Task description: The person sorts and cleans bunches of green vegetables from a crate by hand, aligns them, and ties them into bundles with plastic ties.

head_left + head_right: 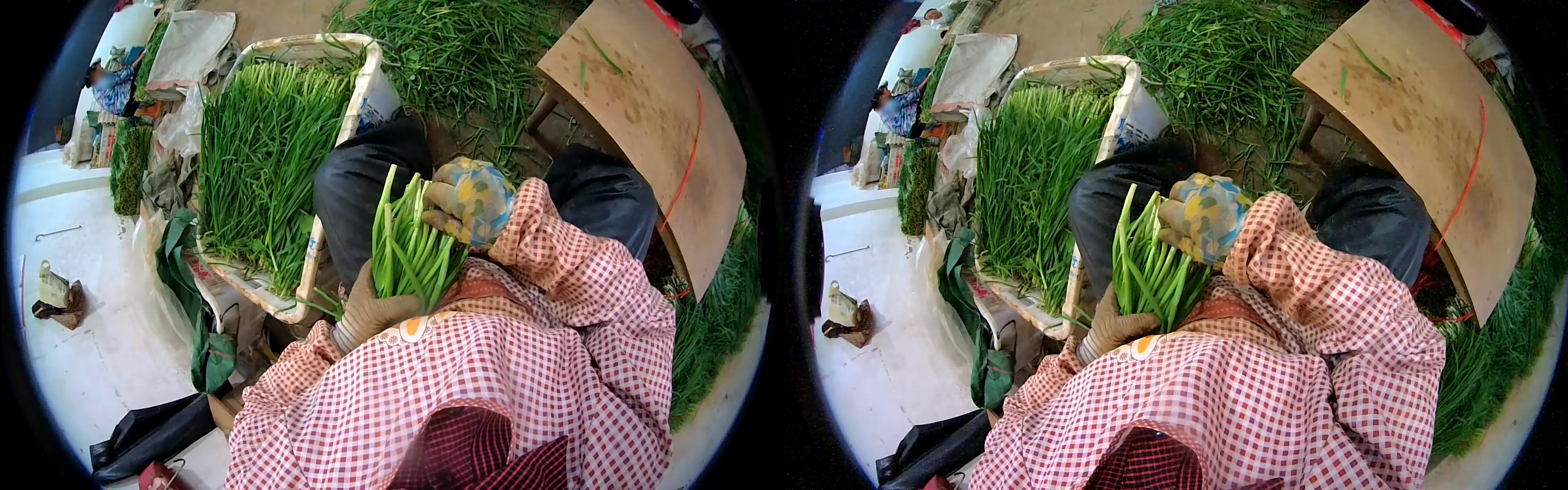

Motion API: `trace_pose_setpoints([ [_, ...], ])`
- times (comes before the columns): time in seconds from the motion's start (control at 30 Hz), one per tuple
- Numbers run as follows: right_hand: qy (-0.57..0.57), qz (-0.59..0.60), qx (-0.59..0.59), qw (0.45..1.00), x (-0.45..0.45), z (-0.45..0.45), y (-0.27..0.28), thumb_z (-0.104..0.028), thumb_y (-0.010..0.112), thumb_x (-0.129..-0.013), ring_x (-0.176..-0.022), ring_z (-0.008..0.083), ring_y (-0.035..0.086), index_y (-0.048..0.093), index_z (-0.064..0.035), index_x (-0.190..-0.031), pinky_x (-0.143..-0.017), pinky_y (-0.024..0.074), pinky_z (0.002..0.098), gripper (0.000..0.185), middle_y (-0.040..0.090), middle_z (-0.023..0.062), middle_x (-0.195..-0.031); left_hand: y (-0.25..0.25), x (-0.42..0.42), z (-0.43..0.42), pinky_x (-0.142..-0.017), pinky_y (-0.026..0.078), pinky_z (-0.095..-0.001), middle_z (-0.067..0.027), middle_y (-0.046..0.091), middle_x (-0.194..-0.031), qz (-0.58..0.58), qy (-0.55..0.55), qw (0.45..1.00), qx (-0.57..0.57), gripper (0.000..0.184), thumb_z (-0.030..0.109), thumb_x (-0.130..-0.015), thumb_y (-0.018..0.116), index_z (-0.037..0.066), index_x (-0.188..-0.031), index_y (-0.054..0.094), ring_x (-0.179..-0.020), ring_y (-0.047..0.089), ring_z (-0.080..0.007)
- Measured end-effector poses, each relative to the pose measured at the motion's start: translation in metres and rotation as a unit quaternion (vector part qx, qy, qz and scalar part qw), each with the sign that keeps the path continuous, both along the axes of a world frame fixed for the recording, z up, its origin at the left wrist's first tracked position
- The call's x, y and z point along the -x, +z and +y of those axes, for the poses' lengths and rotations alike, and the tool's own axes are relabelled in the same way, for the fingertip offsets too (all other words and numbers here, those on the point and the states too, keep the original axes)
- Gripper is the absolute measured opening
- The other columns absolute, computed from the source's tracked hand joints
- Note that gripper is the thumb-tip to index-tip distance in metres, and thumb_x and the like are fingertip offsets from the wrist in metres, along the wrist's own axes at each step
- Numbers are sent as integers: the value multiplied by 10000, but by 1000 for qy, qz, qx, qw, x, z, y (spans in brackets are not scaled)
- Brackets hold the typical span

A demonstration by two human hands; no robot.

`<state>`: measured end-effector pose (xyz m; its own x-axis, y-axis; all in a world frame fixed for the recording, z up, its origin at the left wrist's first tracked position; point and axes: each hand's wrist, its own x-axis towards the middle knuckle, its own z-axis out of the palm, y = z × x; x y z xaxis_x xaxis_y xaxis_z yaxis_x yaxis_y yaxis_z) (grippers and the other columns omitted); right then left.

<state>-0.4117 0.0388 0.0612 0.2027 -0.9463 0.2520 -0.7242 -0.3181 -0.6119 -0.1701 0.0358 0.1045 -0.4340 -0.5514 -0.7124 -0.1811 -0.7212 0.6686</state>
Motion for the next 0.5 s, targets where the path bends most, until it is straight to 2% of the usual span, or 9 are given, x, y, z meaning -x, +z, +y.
trace_pose_setpoints([
  [0.03,1,1,0,1000,5,-6,-6,-301,638,-820,-890,258,577,642,-140,-892,-779,482,424,177,602,70,-930,-2,-1,0,-936,487,-392,-175,548,-1219,-1,4,1000,-2,907,11,-615,833,-38,-1351,305,-1098,564,-266],
  [0.2,-214,92,-158,960,62,-50,-52,-233,578,-890,-790,292,603,633,-84,-916,-741,512,407,160,624,114,-896,6,-11,-2,-951,470,-389,-157,543,-1234,17,7,1000,7,889,22,-612,808,-17,-1362,331,-1110,555,-265],
  [0.27,-271,113,-339,894,80,-33,-57,-211,592,-881,-1159,360,496,443,-123,-1326,-957,456,414,477,493,198,-1269,9,-16,-7,-973,445,-390,-137,540,-1247,34,-7,999,24,896,25,-591,777,4,-1376,345,-1121,544,-263],
  [0.3,-274,108,-353,888,75,-23,-63,-290,584,-893,-1260,370,422,377,-122,-1391,-1031,401,434,565,404,210,-1382,15,-16,-8,-975,446,-389,-130,544,-1247,74,22,997,8,884,17,-591,768,9,-1373,354,-1123,543,-259],
  [0.33,-203,25,-370,906,76,-16,-71,-386,597,-884,-1300,350,388,338,-89,-1415,-1066,357,419,662,370,205,-1422,24,-13,-10,-976,446,-388,-129,544,-1247,95,32,995,18,877,17,-594,763,11,-1372,357,-1126,542,-257],
  [0.37,-104,-145,-401,899,73,-8,-69,-437,613,-862,-1326,346,354,304,-68,-1427,-1084,326,440,742,362,213,-1430,30,-10,-14,-977,446,-387,-128,544,-1248,118,41,992,27,871,18,-597,759,13,-1371,359,-1129,540,-256],
  [0.43,76,-509,-360,778,49,14,-71,-586,643,-789,-1346,318,337,239,-42,-1450,-1105,268,435,947,367,223,-1428,24,-10,-24,-982,444,-386,-129,545,-1248,129,41,990,41,854,21,-600,758,17,-1361,372,-1130,541,-255],
  [0.47,66,-552,-339,759,28,21,-49,-623,631,-780,-1353,300,325,214,-44,-1461,-1103,250,437,987,354,203,-1438,22,-6,-31,-983,442,-380,-128,543,-1249,118,12,991,59,853,35,-602,769,18,-1357,374,-1129,541,-255],
  [0.5,85,-673,-343,650,5,8,-93,-659,636,-751,-1364,280,303,196,-55,-1469,-1105,249,423,1036,326,167,-1459,21,-2,-34,-983,439,-375,-128,541,-1251,106,-21,991,76,852,49,-604,780,19,-1354,376,-1129,541,-255],
])
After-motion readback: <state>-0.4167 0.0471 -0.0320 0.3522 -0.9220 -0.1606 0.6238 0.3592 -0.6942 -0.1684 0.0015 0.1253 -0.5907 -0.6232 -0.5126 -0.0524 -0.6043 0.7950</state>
